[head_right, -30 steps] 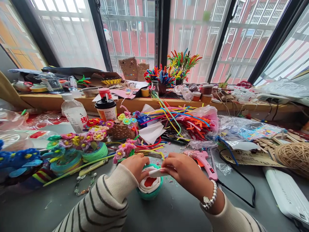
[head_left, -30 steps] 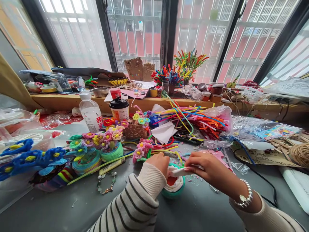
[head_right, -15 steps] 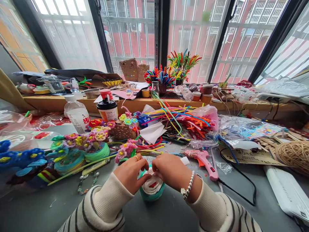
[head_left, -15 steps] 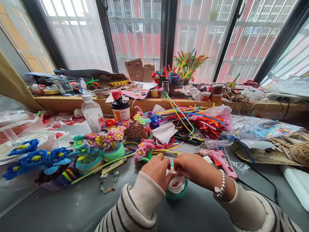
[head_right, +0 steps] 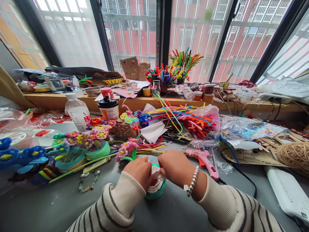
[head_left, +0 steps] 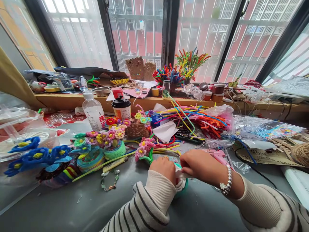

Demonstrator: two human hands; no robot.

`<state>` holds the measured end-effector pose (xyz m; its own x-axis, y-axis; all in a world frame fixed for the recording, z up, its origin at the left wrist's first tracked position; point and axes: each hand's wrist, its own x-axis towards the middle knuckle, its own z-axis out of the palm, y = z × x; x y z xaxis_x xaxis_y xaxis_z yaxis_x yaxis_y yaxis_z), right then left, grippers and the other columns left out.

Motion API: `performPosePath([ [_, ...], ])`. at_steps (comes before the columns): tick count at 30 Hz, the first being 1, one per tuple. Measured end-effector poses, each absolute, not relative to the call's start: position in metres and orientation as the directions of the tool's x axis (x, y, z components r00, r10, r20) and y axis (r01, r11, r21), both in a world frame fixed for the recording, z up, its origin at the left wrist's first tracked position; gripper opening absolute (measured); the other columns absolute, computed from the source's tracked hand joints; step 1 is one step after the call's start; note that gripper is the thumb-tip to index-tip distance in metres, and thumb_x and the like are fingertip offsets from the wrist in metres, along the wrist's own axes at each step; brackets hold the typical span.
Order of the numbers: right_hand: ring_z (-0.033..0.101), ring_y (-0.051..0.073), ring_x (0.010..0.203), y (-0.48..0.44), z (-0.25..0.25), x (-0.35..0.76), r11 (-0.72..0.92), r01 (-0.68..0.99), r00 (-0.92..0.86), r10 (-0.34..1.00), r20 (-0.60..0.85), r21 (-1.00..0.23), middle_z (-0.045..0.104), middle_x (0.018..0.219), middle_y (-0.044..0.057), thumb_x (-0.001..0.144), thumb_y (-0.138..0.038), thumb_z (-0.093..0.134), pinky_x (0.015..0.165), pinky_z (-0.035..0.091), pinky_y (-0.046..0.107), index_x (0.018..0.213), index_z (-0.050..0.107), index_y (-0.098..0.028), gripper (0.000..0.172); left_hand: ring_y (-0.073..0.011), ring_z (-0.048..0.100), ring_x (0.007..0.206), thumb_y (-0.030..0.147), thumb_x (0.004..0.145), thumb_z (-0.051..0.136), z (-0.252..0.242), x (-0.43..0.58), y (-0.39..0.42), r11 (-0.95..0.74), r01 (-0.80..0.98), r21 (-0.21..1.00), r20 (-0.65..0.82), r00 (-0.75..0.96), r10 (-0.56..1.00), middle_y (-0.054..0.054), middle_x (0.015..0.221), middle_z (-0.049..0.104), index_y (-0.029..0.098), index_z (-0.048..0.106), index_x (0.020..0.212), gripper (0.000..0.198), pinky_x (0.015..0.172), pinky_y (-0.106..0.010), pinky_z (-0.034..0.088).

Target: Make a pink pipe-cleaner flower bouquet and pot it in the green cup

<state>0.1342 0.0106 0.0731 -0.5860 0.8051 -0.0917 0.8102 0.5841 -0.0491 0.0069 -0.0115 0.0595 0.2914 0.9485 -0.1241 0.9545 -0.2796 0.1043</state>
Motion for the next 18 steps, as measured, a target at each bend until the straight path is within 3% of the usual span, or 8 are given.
performPosePath([
  [6,0.058,0.018,0.061,0.021,0.077,0.121,0.605,0.796,-0.600,0.776,-0.192,-0.041,0.065,0.064,0.008,0.063,-0.016,0.051,0.047,0.034,0.022,0.067,0.065,-0.015,0.015,-0.0297,0.055,0.082,0.021,0.071,0.041,0.058,0.011,-0.010,-0.245,0.966,0.085,-0.140,0.255,0.957,-0.017,0.078,0.060,0.008,0.064,0.079,0.027,0.068,-0.040,0.043],
  [11,0.059,0.019,0.064,0.024,0.079,0.116,0.572,0.818,-0.571,0.796,-0.202,-0.060,0.065,0.066,0.009,0.063,-0.018,0.050,0.050,0.036,0.022,0.069,0.065,-0.014,0.017,-0.0260,0.051,0.088,0.027,0.067,0.050,0.053,0.007,-0.009,-0.166,0.980,0.108,-0.074,0.174,0.982,-0.013,0.090,0.055,0.013,0.060,0.085,0.025,0.071,-0.035,0.042],
  [18,0.058,0.020,0.063,0.023,0.078,0.111,0.565,0.824,-0.561,0.799,-0.216,-0.048,0.064,0.064,0.010,0.062,-0.017,0.051,0.049,0.038,0.023,0.068,0.064,-0.012,0.015,-0.0255,0.048,0.089,0.032,0.073,0.044,0.045,0.009,-0.007,-0.116,0.989,0.096,-0.036,0.120,0.992,-0.011,0.091,0.052,0.015,0.061,0.071,0.024,0.072,-0.032,0.041],
])
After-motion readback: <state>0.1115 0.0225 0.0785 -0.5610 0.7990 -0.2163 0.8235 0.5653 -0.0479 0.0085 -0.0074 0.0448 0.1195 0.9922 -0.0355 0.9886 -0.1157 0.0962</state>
